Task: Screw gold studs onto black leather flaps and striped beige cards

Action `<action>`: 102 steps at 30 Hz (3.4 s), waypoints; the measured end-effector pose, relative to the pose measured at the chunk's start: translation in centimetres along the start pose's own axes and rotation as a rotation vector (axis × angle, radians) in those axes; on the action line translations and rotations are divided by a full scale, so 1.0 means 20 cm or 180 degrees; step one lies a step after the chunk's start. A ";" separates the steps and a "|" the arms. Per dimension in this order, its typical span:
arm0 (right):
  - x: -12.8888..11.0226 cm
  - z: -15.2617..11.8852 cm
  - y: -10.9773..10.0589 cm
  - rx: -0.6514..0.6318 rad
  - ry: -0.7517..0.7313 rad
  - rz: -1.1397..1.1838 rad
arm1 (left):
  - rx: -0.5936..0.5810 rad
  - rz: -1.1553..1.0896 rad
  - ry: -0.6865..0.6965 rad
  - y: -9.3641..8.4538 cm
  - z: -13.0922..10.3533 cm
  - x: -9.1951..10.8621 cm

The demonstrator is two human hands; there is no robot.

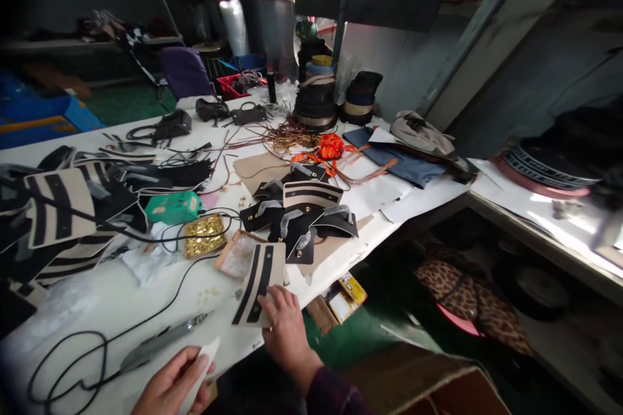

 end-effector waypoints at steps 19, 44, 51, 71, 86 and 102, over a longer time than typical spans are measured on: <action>-0.29 0.15 -0.23 -0.0618 0.1025 0.1337 | -0.1217 0.0747 0.1116 0.08 0.16 0.27; 0.05 0.21 -0.03 -0.1792 0.1668 0.1767 | -0.0059 0.1081 0.1732 0.28 0.01 0.03; 0.05 0.33 0.13 -0.2369 0.0729 0.1253 | 0.0424 -0.1870 -0.0191 0.28 0.11 -0.20; 0.11 0.25 0.27 -0.1941 0.0650 0.0395 | 0.0343 -0.2323 -0.0274 0.36 0.31 -0.35; 0.00 0.26 0.14 -0.1689 0.0097 0.1340 | 0.0133 -0.1355 0.0281 0.34 0.30 -0.24; 0.03 0.28 0.13 -0.1654 -0.0149 0.0705 | 0.0580 -0.0381 0.0505 0.33 0.34 -0.20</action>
Point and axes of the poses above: each hand's wrist, its own z-axis towards the middle knuckle, its own y-axis out of the palm, x = y × z, the point moved 5 cm from there along z, towards the middle knuckle, and after that the axes turned 14 degrees about -z, right-handed, at the moved point
